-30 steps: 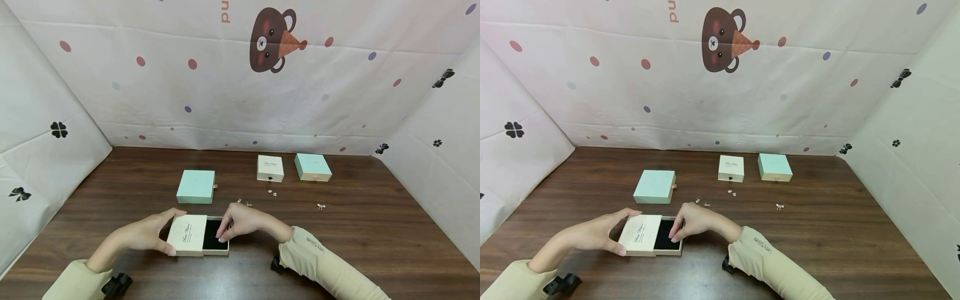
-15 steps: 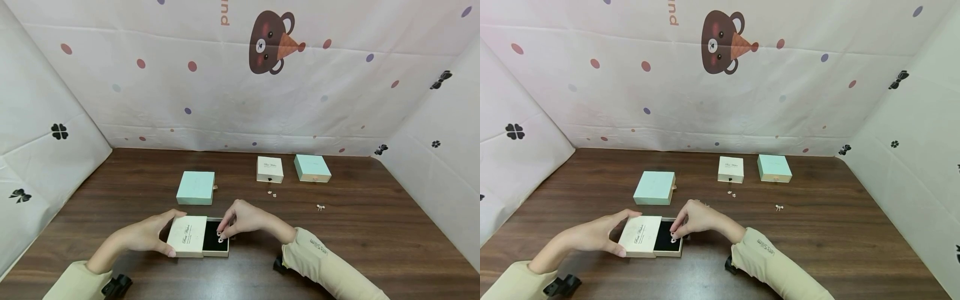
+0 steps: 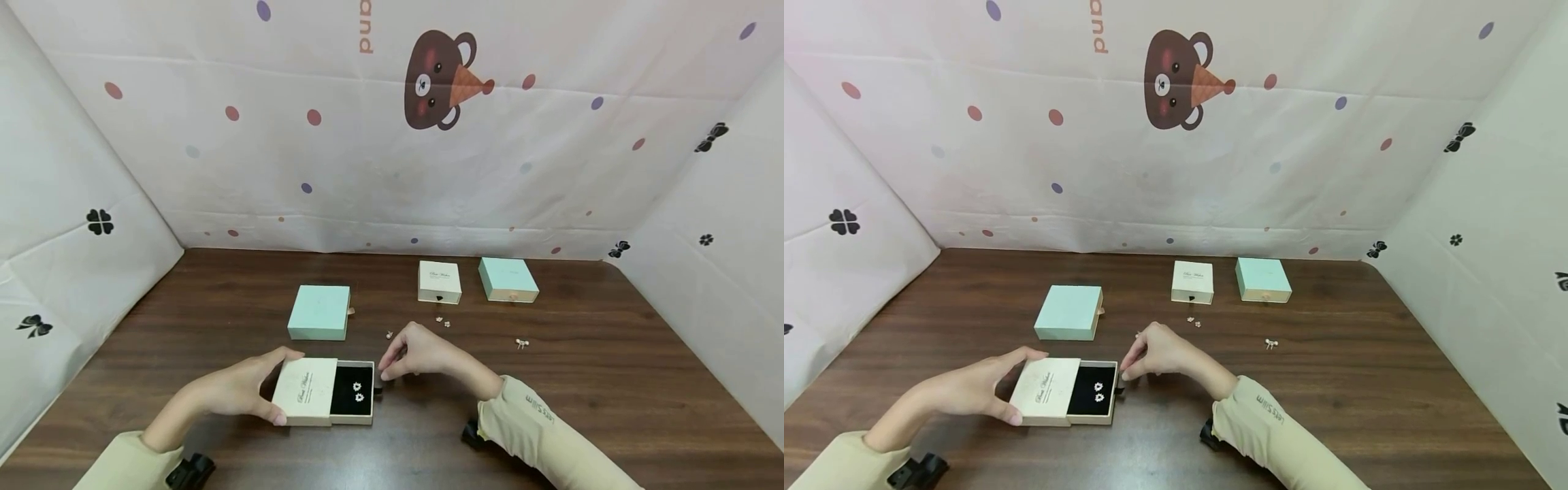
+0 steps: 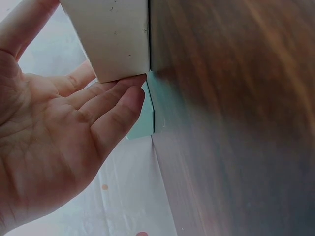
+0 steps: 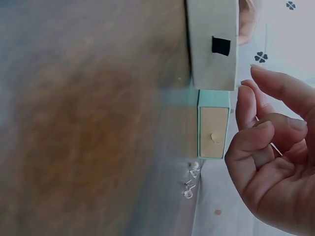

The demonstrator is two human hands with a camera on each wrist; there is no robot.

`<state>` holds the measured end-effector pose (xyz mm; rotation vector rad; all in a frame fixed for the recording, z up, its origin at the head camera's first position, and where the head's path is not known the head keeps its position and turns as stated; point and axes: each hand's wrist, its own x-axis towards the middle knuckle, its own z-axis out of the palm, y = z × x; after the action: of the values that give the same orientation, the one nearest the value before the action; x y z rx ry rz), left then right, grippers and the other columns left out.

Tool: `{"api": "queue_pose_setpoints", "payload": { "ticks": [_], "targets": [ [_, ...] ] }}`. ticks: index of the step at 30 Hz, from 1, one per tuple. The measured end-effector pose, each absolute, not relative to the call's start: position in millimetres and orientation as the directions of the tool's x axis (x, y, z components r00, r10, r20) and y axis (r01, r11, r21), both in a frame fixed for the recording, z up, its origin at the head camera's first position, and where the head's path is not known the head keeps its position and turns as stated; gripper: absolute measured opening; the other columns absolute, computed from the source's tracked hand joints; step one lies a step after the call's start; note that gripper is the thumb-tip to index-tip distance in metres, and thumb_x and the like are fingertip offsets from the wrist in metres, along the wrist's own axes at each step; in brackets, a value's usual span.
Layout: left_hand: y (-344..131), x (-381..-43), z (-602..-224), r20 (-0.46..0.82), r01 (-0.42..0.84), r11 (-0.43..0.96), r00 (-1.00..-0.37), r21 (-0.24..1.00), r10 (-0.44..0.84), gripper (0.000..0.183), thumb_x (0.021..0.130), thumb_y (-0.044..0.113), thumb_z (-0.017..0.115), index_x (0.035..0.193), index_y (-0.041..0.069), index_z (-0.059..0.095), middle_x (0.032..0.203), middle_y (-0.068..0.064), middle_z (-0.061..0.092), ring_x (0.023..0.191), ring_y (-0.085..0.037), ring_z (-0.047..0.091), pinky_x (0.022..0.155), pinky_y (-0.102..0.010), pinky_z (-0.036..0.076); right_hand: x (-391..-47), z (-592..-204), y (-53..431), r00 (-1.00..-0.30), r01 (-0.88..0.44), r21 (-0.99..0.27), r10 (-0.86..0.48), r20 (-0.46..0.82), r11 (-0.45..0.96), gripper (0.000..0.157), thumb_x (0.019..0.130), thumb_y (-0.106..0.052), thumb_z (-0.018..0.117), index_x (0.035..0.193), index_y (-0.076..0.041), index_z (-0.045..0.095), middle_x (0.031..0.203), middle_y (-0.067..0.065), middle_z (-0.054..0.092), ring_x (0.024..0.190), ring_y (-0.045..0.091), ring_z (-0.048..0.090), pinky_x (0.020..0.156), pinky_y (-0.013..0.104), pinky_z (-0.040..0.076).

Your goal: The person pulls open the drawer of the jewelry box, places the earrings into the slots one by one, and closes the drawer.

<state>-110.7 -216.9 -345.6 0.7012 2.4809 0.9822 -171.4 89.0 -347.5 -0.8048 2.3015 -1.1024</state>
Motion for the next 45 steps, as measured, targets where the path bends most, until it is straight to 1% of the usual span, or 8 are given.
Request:
{"api": "queue_pose_setpoints", "payload": {
  "ticks": [4,12,16,20,28,36,42,45],
  "targets": [
    [-217,-110,-346,-0.161,0.312,0.636,-0.803,0.706,0.573,0.09,0.063,0.042,0.078,0.131,0.002,0.036,0.131,-0.018,0.044,0.121,-0.033,0.037,0.094,-0.055,0.031,-169,-350,90,-0.72,-0.285,-0.804,-0.67,-0.179,0.521,0.004,0.071,-0.009,0.076,0.075,-0.007,0.074,0.064,-0.002,0.066,0.046,0.002,0.045,0.041,0.018,0.037],
    [-217,-111,-346,-0.165,0.309,0.63,-0.799,0.712,0.578,0.09,0.063,0.042,0.078,0.132,0.002,0.036,0.132,-0.02,0.043,0.122,-0.035,0.036,0.094,-0.056,0.031,-168,-353,88,-0.71,-0.232,-0.82,-0.667,-0.226,0.524,0.008,0.07,-0.007,0.076,0.078,-0.004,0.073,0.066,0.001,0.068,0.049,0.002,0.049,0.04,0.018,0.035],
    [-217,-111,-347,-0.164,0.309,0.625,-0.796,0.717,0.582,0.09,0.063,0.041,0.079,0.132,0.001,0.036,0.132,-0.02,0.043,0.122,-0.035,0.035,0.094,-0.057,0.031,-165,-354,86,-0.708,-0.217,-0.819,-0.663,-0.243,0.532,0.009,0.07,-0.008,0.077,0.077,-0.005,0.073,0.066,0.0,0.068,0.049,0.004,0.05,0.041,0.019,0.036],
    [-217,-111,-348,-0.165,0.308,0.622,-0.794,0.72,0.585,0.091,0.063,0.041,0.079,0.132,0.001,0.036,0.132,-0.02,0.043,0.122,-0.035,0.036,0.094,-0.057,0.031,-163,-355,83,-0.711,-0.233,-0.809,-0.662,-0.238,0.54,0.008,0.069,-0.009,0.077,0.075,-0.007,0.073,0.064,-0.001,0.067,0.048,0.004,0.049,0.04,0.019,0.036],
    [-217,-110,-348,-0.157,0.328,0.636,-0.797,0.699,0.583,0.09,0.062,0.043,0.078,0.131,0.002,0.037,0.13,-0.017,0.045,0.119,-0.032,0.039,0.093,-0.052,0.034,-161,-355,80,-0.729,-0.261,-0.784,-0.648,-0.223,0.563,0.007,0.069,-0.01,0.078,0.071,-0.009,0.072,0.061,-0.004,0.066,0.043,0.003,0.044,0.039,0.018,0.035],
    [-217,-109,-349,-0.165,0.316,0.632,-0.796,0.707,0.582,0.089,0.063,0.041,0.079,0.131,0.003,0.036,0.129,-0.016,0.045,0.118,-0.032,0.039,0.092,-0.053,0.034,-158,-353,78,-0.748,-0.282,-0.758,-0.63,-0.209,0.587,0.008,0.067,-0.012,0.08,0.068,-0.011,0.072,0.058,-0.006,0.065,0.039,0.004,0.041,0.038,0.018,0.035],
    [-217,-108,-348,-0.154,0.337,0.648,-0.801,0.684,0.579,0.088,0.062,0.043,0.078,0.131,0.005,0.037,0.129,-0.015,0.046,0.117,-0.03,0.04,0.092,-0.046,0.037,-158,-355,76,-0.753,-0.297,-0.751,-0.628,-0.195,0.59,0.009,0.066,-0.013,0.081,0.068,-0.012,0.072,0.059,-0.007,0.065,0.039,0.003,0.042,0.038,0.018,0.035],
    [-217,-108,-348,-0.149,0.34,0.647,-0.802,0.683,0.579,0.088,0.062,0.043,0.078,0.131,0.006,0.037,0.129,-0.015,0.046,0.117,-0.03,0.04,0.092,-0.045,0.036,-159,-355,75,-0.754,-0.299,-0.755,-0.63,-0.188,0.583,0.009,0.066,-0.013,0.08,0.068,-0.011,0.072,0.059,-0.007,0.065,0.04,0.003,0.043,0.039,0.018,0.036]
  ]
}}
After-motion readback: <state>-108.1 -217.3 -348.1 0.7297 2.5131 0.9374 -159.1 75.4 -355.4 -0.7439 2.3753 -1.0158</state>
